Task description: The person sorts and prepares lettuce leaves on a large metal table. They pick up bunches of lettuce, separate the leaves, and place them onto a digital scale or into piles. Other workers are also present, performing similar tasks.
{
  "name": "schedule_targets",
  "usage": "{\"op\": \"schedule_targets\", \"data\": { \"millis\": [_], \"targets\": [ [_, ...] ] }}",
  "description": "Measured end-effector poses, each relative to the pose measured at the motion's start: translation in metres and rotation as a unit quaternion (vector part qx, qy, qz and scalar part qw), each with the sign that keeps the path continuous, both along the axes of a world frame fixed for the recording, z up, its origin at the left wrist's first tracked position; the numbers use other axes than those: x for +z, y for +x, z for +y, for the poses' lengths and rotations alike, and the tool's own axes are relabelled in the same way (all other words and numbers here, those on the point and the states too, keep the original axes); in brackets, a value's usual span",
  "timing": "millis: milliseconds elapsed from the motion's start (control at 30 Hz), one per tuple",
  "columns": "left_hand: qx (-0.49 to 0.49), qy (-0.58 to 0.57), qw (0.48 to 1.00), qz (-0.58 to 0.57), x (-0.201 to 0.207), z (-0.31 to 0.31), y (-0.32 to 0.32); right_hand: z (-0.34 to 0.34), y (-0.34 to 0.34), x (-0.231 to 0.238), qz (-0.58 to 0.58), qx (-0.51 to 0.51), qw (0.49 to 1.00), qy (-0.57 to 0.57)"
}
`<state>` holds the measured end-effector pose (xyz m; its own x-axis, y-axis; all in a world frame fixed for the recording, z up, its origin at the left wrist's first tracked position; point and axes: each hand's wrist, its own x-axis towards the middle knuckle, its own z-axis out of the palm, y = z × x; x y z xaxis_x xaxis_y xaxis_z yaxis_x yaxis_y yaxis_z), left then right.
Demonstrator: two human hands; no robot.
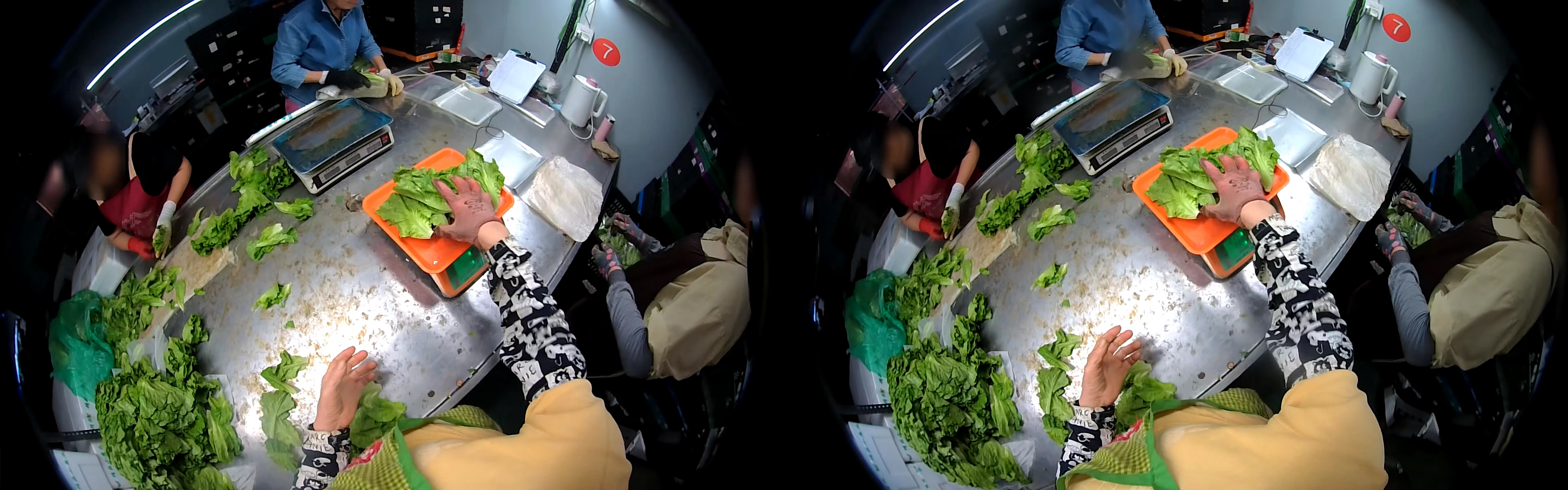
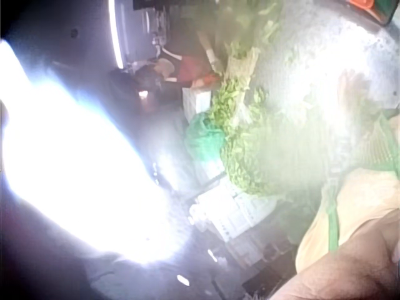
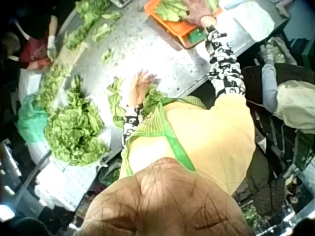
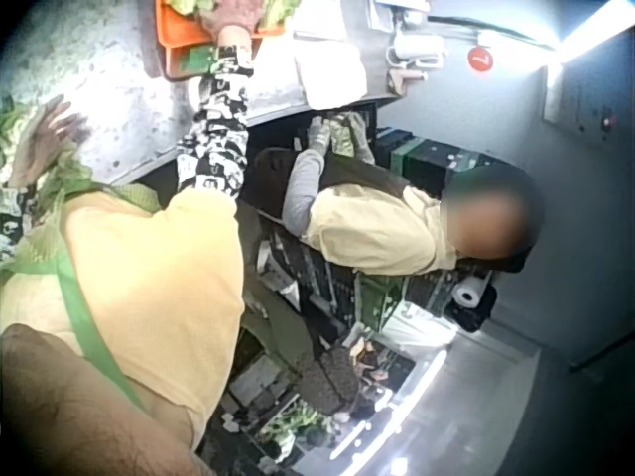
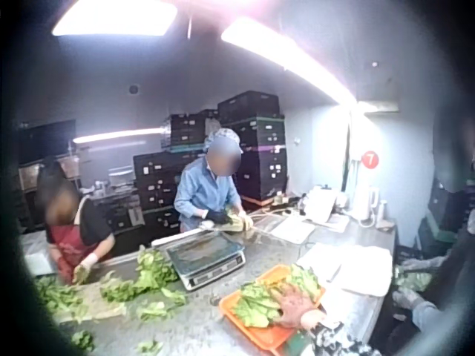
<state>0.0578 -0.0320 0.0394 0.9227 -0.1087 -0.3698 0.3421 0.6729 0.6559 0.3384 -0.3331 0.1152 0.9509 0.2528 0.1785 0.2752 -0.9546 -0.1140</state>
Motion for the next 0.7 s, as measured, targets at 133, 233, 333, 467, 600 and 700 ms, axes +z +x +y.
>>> {"op": "schedule_targets", "data": {
  "millis": [133, 233, 333, 467, 600, 700],
  "targets": [
    [0.045, 0.023, 0.999, 0.008, -0.007, 0.011, -0.007, -0.003, -0.009, 0.014, -0.081, 0.02, 0.992, 0.09],
    [0.088, 0.128, 0.988, -0.02, -0.01, 0.007, -0.02, -0.02, -0.046, 0.045, -0.252, 0.011, 0.95, 0.181],
    [0.037, 0.589, 0.795, -0.137, -0.006, 0.015, -0.047, 0.003, -0.08, 0.016, -0.237, 0.041, 0.888, 0.392],
    [-0.127, 0.789, 0.559, -0.219, -0.017, 0.008, -0.071, 0.052, -0.153, -0.046, -0.127, 0.153, 0.91, 0.362],
    [-0.203, 0.81, 0.5, -0.229, -0.054, 0.004, -0.082, 0.091, -0.21, -0.139, 0.13, 0.134, 0.949, 0.255],
    [-0.184, 0.781, 0.544, -0.245, -0.045, -0.001, -0.085, 0.121, -0.228, -0.132, 0.197, 0.191, 0.956, 0.101]
  ]
}}
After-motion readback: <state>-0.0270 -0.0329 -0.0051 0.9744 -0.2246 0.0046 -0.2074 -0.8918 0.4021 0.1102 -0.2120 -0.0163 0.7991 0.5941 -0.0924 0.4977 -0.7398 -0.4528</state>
